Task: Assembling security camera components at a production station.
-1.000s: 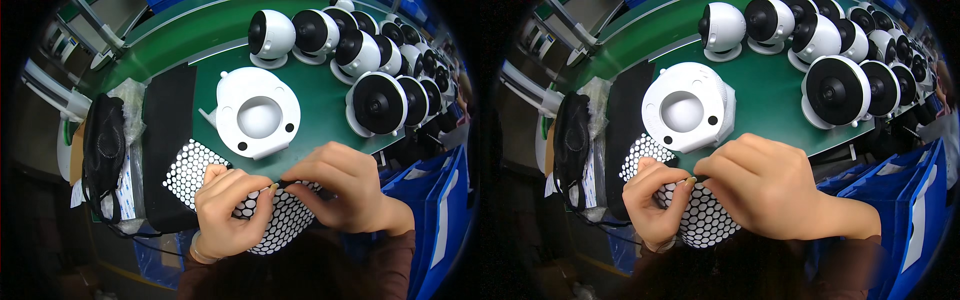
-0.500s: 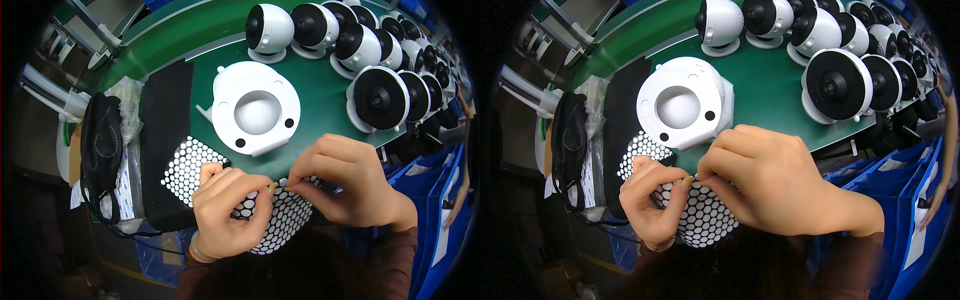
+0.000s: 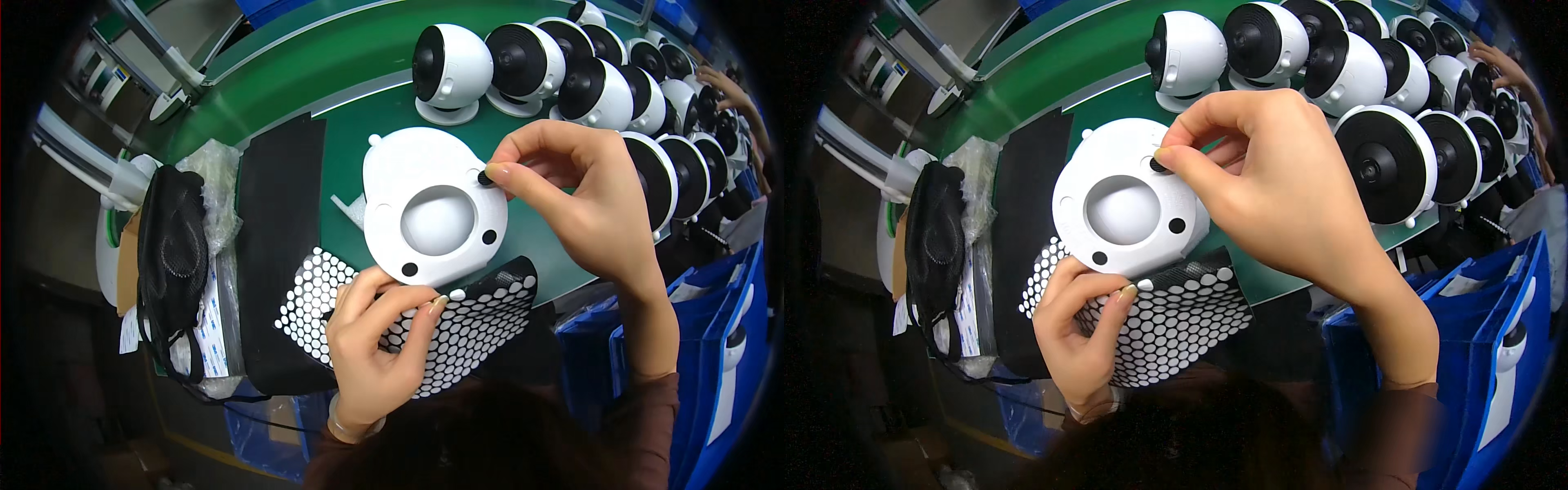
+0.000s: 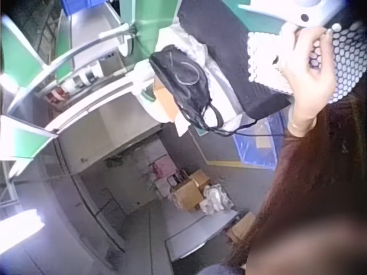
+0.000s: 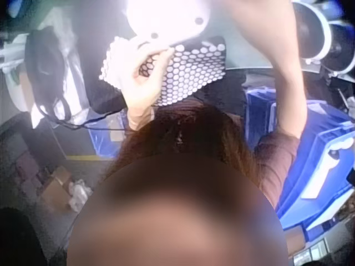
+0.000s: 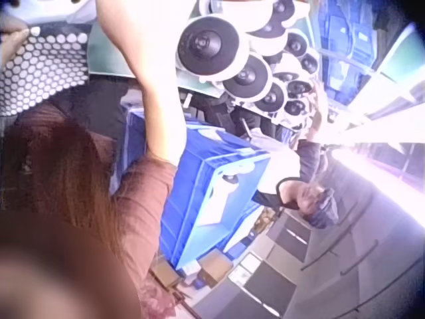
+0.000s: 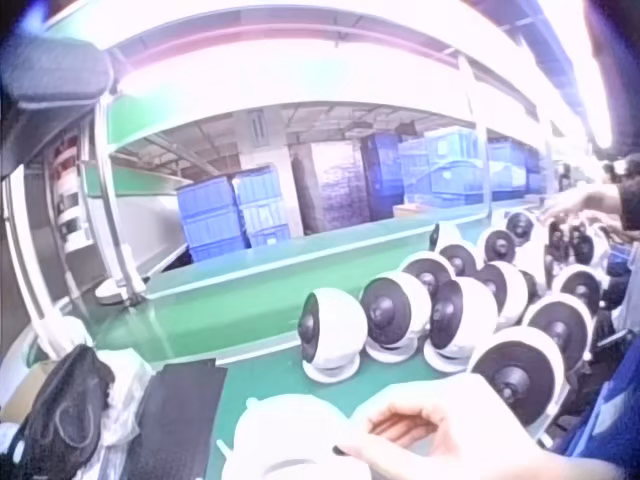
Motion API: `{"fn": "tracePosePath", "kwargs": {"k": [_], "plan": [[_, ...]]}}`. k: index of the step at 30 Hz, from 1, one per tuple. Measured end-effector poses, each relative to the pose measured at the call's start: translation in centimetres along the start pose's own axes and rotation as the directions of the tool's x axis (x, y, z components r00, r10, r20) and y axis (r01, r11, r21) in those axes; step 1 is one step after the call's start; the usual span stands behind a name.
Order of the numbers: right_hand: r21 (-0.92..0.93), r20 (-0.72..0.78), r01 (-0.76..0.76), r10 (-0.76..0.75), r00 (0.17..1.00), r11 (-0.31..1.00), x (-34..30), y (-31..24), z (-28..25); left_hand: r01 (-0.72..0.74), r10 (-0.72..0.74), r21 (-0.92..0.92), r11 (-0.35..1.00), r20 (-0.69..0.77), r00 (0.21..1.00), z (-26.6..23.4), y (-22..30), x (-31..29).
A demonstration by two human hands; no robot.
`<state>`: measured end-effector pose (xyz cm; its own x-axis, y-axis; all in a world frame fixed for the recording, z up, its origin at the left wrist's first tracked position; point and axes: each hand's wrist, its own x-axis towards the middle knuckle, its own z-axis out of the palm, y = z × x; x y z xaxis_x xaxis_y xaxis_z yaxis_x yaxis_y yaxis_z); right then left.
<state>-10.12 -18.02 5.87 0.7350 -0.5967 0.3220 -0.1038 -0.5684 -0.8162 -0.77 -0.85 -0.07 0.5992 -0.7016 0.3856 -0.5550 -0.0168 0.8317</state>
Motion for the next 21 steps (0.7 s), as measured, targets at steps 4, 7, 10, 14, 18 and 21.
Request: {"fn": "tracePosePath", "kwargs": {"k": [4, 7, 10, 14, 18, 21], "plan": [[-0.001, 0.012, -0.007, 0.007, 1.000, 1.000, 0.3, -0.7, 0.0, -0.012, 0.012, 0.004, 1.000, -0.015, 1.000, -0.1, 0.1, -0.1], [-0.036, 0.003, 0.012, -0.012, 1.000, 0.999, 0.4, -0.7, 0.1, -0.046, 0.046, 0.023, 0.999, -0.002, 0.999, -0.2, 0.0, 0.0], [-0.063, 0.001, 0.005, -0.005, 1.000, 0.998, 0.4, -0.5, 0.3, -0.009, 0.009, 0.019, 1.000, -0.010, 1.000, 0.0, -0.1, 0.0], [-0.136, -0.029, 0.094, -0.099, 0.995, 0.986, 0.5, -0.5, 0.7, -0.034, 0.034, 0.016, 0.999, -0.004, 0.999, -0.2, -0.1, 0.2], [-0.155, -0.009, 0.077, -0.079, 0.997, 0.985, 0.7, -0.6, 0.4, -0.069, 0.070, 0.025, 0.997, -0.009, 0.998, -0.1, -0.2, 0.2], [0.008, 0.047, -0.041, 0.040, 0.998, 0.999, 1.3, -0.3, -0.1, -0.039, 0.039, 0.046, 0.998, -0.011, 0.999, -0.3, -0.1, 0.1]]}}
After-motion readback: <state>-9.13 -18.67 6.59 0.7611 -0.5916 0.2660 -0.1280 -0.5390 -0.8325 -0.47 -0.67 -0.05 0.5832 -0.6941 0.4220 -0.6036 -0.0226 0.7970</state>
